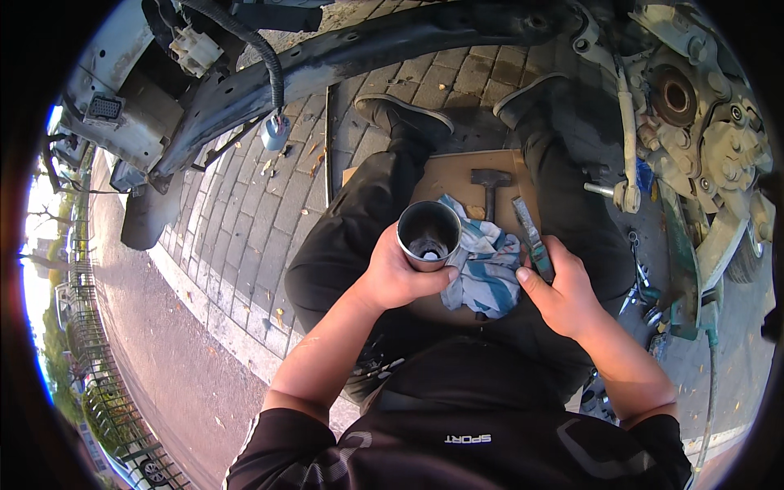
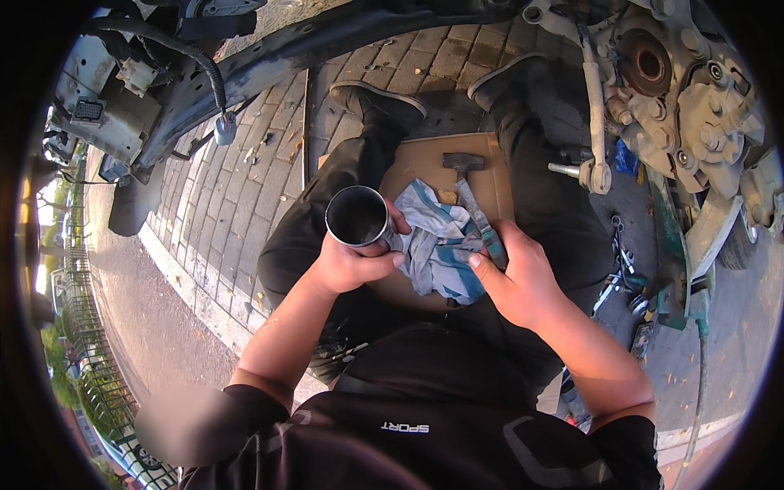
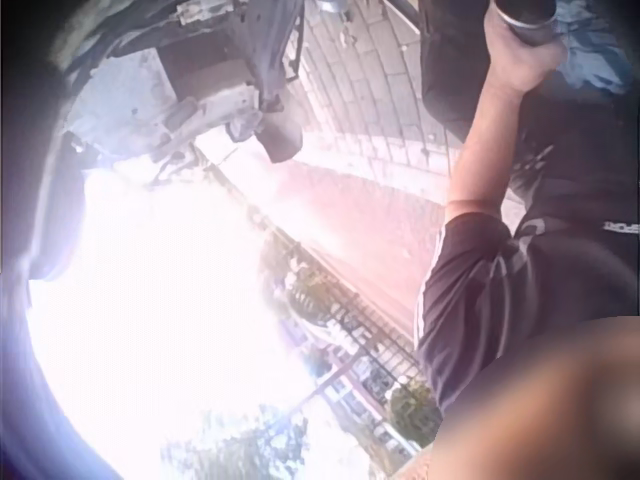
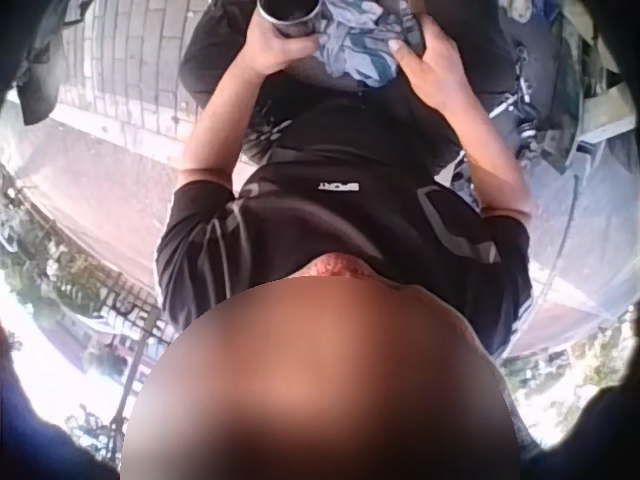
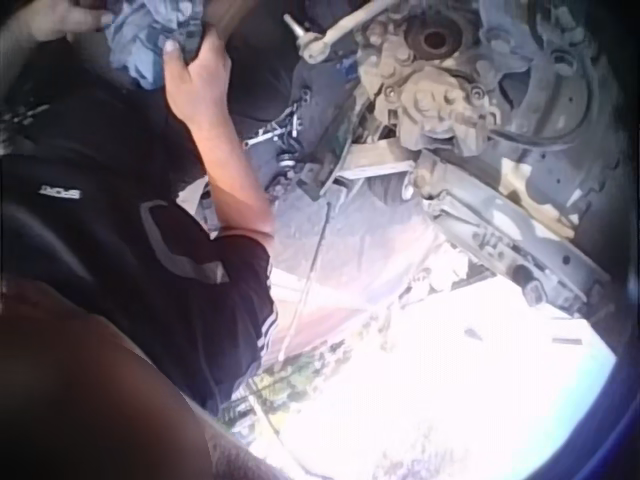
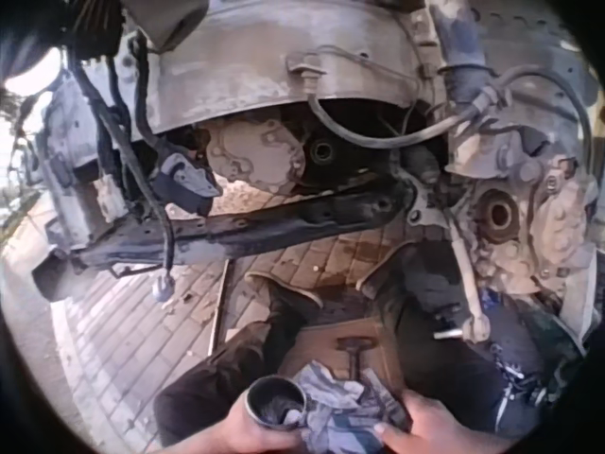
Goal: The person removes a cylindrical metal part from the car's undercarriage using a hammer and a socket. They then clean the part with a cloth and use a screwdriver to scrape its interior. Finally, they pick up a bolt and a socket from the ground.
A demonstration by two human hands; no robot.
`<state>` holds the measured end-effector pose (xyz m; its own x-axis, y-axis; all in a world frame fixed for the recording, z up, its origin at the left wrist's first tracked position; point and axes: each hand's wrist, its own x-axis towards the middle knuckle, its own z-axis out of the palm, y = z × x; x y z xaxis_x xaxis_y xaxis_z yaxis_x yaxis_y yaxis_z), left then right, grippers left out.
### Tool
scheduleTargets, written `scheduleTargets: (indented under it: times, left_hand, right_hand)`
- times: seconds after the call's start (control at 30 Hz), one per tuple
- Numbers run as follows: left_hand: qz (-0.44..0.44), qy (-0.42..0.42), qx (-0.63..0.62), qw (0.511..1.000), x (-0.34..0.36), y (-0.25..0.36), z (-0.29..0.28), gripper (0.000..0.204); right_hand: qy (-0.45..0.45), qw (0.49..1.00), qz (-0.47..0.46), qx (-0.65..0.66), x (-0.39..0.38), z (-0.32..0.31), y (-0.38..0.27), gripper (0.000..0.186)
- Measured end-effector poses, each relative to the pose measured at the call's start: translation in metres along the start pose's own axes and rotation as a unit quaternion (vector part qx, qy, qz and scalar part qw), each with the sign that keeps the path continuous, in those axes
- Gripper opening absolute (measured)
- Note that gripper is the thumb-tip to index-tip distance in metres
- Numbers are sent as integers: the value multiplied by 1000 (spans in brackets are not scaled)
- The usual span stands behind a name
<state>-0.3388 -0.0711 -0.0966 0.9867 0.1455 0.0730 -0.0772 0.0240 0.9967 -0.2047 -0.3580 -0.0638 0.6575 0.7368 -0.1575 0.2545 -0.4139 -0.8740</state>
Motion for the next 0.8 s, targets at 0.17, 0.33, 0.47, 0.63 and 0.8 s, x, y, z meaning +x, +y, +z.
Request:
scheduleTargets:
  times: [0.17,0.33,0.47,0.63,0.8]
  left_hand:
    - [-25,6,-106,994,-7,-14,10,58]
    - [-89,-14,-247,965,-11,-15,21,60]
    - [-99,-14,-238,966,-12,-7,29,56]
    - [-92,-26,-312,945,-10,-7,34,45]
    - [-146,0,-349,926,-9,-15,37,44]
  right_hand:
    - [96,989,-72,85,-1,16,2,57]
    - [194,943,-269,8,16,42,-2,71]
    - [132,951,-239,-148,32,57,-15,75]
    - [194,945,-256,-61,42,56,-23,72]
    - [176,936,-268,-146,51,50,-23,68]
